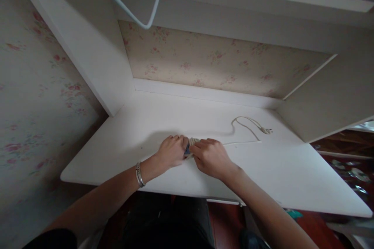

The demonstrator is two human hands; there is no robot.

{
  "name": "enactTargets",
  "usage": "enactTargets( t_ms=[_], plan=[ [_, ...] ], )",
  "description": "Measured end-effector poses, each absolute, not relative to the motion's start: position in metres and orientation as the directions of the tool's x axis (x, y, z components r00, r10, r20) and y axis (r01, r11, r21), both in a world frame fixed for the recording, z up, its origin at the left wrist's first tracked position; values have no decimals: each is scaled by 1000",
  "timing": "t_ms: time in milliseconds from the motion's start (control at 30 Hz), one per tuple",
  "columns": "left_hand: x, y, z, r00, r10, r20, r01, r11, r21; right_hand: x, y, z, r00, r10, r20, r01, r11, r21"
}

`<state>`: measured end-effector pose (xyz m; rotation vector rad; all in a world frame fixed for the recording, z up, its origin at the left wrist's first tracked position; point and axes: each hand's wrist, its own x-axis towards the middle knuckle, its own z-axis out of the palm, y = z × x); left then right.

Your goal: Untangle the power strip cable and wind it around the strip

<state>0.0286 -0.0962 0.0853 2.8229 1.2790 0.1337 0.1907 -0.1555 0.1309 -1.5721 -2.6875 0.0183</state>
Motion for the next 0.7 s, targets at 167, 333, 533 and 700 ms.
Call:
enactTargets(
  t_ms=[167,333,533,700],
  plan=[
    [31,-115,90,814,581,-1,576,-807,128,208,-118,138,-480,862,164,877,475,71],
    [26,-134,111,890,457,18,447,-877,176,222,-94,129,-454,872,185,891,448,73],
    [13,-138,127,815,579,23,567,-805,176,241,-87,120,-339,905,257,939,342,35],
    [7,-143,134,831,554,52,537,-823,185,241,-85,120,-371,899,233,926,378,16]
  ],
)
